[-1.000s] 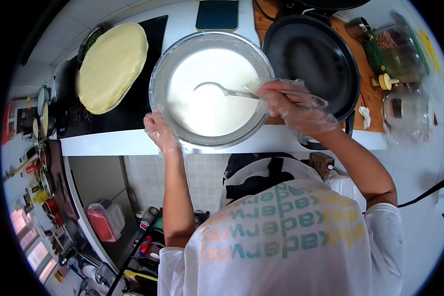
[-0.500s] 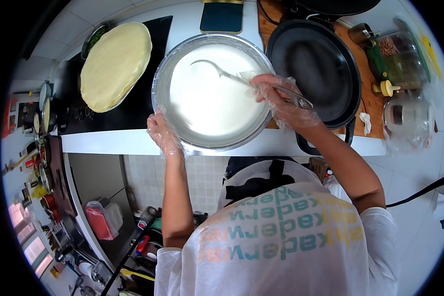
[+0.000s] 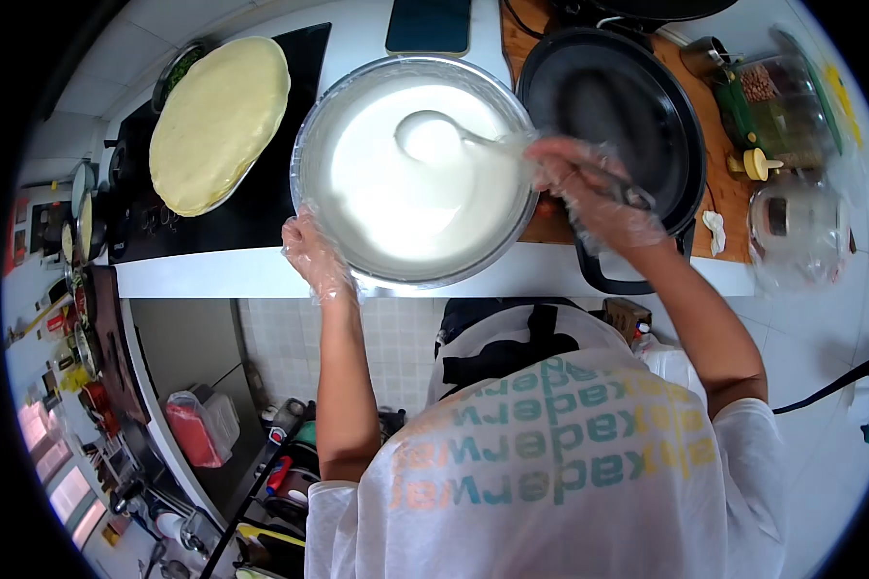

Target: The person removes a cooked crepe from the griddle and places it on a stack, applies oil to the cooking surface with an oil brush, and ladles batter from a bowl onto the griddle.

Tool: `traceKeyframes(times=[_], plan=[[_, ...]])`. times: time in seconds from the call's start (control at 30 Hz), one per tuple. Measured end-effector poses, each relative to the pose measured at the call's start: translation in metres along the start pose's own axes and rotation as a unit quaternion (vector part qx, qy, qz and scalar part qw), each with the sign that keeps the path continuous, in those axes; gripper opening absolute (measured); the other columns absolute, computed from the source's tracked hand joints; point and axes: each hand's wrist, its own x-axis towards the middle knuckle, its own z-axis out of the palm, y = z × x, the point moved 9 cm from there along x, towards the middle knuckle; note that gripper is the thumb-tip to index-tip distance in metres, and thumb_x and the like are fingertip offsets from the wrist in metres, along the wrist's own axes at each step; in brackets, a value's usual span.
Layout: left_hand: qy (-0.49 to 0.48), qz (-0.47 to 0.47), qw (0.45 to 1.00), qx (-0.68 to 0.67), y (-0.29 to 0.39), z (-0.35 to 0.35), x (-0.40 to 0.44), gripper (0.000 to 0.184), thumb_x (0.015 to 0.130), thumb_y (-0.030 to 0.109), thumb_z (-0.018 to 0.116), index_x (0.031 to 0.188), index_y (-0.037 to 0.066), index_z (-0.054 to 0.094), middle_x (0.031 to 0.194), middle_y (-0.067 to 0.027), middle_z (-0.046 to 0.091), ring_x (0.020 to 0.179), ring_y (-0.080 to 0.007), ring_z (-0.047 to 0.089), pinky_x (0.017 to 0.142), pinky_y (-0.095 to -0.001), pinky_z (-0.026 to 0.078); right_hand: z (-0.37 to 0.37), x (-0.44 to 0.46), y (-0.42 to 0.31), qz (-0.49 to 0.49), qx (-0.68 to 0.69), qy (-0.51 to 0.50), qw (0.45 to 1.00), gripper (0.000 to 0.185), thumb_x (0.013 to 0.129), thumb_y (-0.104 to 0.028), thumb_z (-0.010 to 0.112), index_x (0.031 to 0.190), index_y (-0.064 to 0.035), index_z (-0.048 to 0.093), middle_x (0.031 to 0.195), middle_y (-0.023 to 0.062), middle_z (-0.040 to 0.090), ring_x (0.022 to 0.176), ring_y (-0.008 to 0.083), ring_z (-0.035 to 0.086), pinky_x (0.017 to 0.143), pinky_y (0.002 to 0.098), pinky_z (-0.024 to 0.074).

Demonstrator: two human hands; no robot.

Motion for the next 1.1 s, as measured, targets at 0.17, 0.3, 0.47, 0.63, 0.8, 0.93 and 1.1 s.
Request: traceKeyframes(times=[0.17,0.3,0.47,0.63,0.8,0.93,1.1], plan=[[0.003,-0.014,1.0,0.006,0.004,0.001,-0.004,0.025,0.091,0.02,0.047,0.071,0.008,0.037,0.066,0.0005,0.044,0.061,-0.0081,0.04,0.058,-0.0223,0.04,0.01,-0.013,0.019,0.068,0.078,-0.028,0.994,0.017,0.089,-0.015,0.052,0.101,-0.0049,0.059,0.079,0.0018,0.058,0.073,0.0082,0.055,0.068,0.021,0.0471],[-0.008,-0.006,1.0,-0.006,0.0,0.002,-0.002,0.023,0.091,0.021,0.047,0.073,0.008,0.039,0.068,-0.0001,0.046,0.063,-0.0082,0.042,0.059,-0.0226,0.04,-0.019,-0.016,0.017,0.114,0.028,-0.01,0.993,0.016,0.089,-0.014,0.051,0.101,-0.0065,0.059,0.077,0.0013,0.058,0.069,0.0082,0.055,0.064,0.0204,0.0478],[0.0,-0.02,1.0,-0.01,0.001,0.002,-0.002,0.022,0.091,0.021,0.047,0.075,0.008,0.04,0.069,-0.0001,0.047,0.063,-0.0083,0.043,0.059,-0.0228,0.041,0.0,-0.001,0.014,0.002,0.079,0.014,0.997,0.014,0.088,-0.01,0.052,0.099,-0.0048,0.059,0.077,0.0023,0.06,0.069,0.0078,0.056,0.063,0.0196,0.0479],[-0.005,-0.016,1.0,-0.008,0.0,0.0,-0.002,0.021,0.091,0.021,0.047,0.076,0.007,0.041,0.07,-0.0007,0.048,0.064,-0.0085,0.044,0.06,-0.023,0.041,-0.002,-0.013,0.025,0.058,0.135,-0.011,0.989,0.015,0.088,-0.009,0.053,0.1,-0.0018,0.057,0.077,0.0029,0.06,0.068,0.0091,0.057,0.063,0.0187,0.0475],[-0.005,-0.013,1.0,0.002,0.0,0.001,-0.005,0.021,0.091,0.022,0.046,0.078,0.007,0.043,0.072,-0.0015,0.05,0.065,-0.0094,0.046,0.061,-0.0237,0.042,-0.023,-0.011,0.014,0.091,0.068,0.017,0.993,0.015,0.087,-0.01,0.053,0.1,-0.0038,0.058,0.074,0.0029,0.059,0.066,0.0096,0.057,0.063,0.0188,0.0481],[0.02,-0.049,0.999,-0.009,0.005,0.001,-0.017,0.02,0.092,0.021,0.045,0.078,0.007,0.043,0.074,-0.0023,0.051,0.067,-0.0103,0.047,0.062,-0.024,0.043,0.003,-0.009,0.007,-0.065,0.09,0.004,0.994,0.014,0.087,-0.009,0.053,0.099,-0.0047,0.059,0.074,0.0022,0.058,0.064,0.0083,0.056,0.063,0.0188,0.0481],[0.019,-0.039,0.999,-0.01,0.0,0.001,-0.018,0.021,0.092,0.022,0.045,0.077,0.007,0.043,0.075,-0.0029,0.052,0.069,-0.0109,0.048,0.065,-0.0247,0.043,-0.007,-0.019,0.014,-0.031,0.069,-0.014,0.997,0.014,0.086,-0.008,0.054,0.099,-0.0027,0.058,0.08,0.0021,0.06,0.068,0.006,0.055,0.063,0.0199,0.0478]])
